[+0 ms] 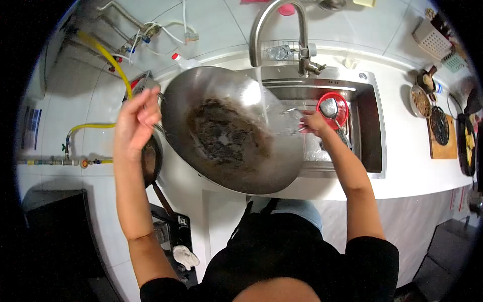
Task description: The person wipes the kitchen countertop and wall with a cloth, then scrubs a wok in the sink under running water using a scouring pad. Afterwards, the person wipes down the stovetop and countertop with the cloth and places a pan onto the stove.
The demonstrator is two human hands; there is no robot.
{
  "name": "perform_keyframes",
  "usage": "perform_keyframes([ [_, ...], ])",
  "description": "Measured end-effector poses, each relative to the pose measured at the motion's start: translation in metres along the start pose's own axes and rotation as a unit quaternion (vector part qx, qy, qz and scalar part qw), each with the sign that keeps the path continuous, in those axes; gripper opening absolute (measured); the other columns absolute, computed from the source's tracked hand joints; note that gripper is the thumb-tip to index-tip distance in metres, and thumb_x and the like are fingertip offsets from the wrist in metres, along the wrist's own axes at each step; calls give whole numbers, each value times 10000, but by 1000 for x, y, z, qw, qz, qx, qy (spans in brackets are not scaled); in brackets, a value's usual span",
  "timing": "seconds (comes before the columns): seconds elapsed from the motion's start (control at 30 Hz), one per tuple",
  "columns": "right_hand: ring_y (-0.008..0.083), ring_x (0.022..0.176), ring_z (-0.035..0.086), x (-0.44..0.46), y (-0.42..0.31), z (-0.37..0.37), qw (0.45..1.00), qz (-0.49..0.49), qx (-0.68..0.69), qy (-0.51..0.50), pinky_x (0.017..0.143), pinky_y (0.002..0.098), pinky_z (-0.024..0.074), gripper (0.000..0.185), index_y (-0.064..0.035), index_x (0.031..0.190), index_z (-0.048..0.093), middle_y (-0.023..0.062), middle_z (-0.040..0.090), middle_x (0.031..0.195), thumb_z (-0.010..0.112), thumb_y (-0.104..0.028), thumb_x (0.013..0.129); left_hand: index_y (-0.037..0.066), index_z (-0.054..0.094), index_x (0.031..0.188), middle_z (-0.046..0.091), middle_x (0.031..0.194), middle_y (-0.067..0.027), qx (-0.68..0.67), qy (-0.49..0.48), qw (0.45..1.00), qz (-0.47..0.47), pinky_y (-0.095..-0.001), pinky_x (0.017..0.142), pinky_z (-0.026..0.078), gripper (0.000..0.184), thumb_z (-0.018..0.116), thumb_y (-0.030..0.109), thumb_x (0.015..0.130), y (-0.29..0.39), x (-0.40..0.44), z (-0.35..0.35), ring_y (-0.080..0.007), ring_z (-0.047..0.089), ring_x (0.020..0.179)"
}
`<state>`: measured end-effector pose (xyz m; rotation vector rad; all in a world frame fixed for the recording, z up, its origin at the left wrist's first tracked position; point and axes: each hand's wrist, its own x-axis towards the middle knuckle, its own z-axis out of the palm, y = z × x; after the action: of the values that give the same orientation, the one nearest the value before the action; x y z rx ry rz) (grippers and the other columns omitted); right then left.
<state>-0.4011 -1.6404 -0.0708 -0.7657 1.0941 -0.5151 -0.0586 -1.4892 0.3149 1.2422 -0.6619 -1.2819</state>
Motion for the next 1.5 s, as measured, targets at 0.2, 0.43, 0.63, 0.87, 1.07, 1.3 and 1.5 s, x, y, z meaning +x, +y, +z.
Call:
perform_keyframes([
  [0.2, 197, 698, 599, -36, -34, -64, 990, -81, -77, 81, 580, 302, 527, 439, -72, 1282, 463, 71, 567, 973, 474, -6, 848, 23, 555, 976, 340, 572, 69, 2, 62, 997, -38, -204, 410, 229, 176, 540, 175, 890, -83, 26, -76, -37, 276, 425],
  [0.43, 165, 749, 619, -57, -50, -87, 988, -133, -52, 50, 582, 240, 504, 309, -29, 1218, 495, 64, 616, 893, 461, -47, 912, 61, 567, 950, 372, 605, 74, -35, 47, 998, -37, -199, 390, 268, 186, 600, 225, 869, -156, 70, -95, -35, 327, 478],
  [0.63, 216, 932, 616, -50, -37, -107, 993, -115, -10, 9, 652, 348, 552, 419, -20, 1266, 458, 137, 581, 1135, 523, -38, 852, 48, 538, 835, 429, 663, 9, 1, 82, 995, -49, -237, 402, 278, 155, 611, 184, 829, -180, 97, -102, -78, 355, 517],
  [0.87, 214, 989, 560, -76, -40, -96, 986, -93, 137, -21, 834, 353, 474, 474, -65, 1319, 406, 87, 554, 1152, 521, -99, 861, -35, 534, 996, 517, 742, -66, 54, 118, 992, 13, -280, 477, 367, 289, 620, 119, 767, -198, 90, -109, -106, 435, 572],
  [1.07, 180, 1066, 537, -47, 5, -157, 965, 40, -259, -9, 866, 329, 456, 563, -121, 1323, 415, 103, 553, 1166, 509, -460, 883, -71, 452, 1178, 586, 969, -179, 177, 226, 957, 44, -357, 782, 471, 558, 641, 127, 691, -227, 100, -112, -291, 572, 931],
  [1.3, 244, 1032, 541, -28, 22, -182, 962, 115, -239, 73, 856, 371, 456, 425, -84, 1212, 519, 137, 560, 1115, 564, -348, 883, -93, 320, 1283, 465, 1189, -236, 373, 311, 873, 49, -422, 941, 377, 602, 539, 49, 741, -236, 68, -88, -322, 464, 1100],
  [1.5, 290, 960, 556, -63, 0, -140, 814, -84, -522, 242, 828, 404, 449, 393, -49, 1131, 568, 158, 580, 1038, 596, -338, 866, -8, 493, 1088, 489, 1011, -168, 313, 293, 874, 228, -424, 873, 398, 342, 536, 7, 750, -238, -50, -70, -304, 493, 984],
])
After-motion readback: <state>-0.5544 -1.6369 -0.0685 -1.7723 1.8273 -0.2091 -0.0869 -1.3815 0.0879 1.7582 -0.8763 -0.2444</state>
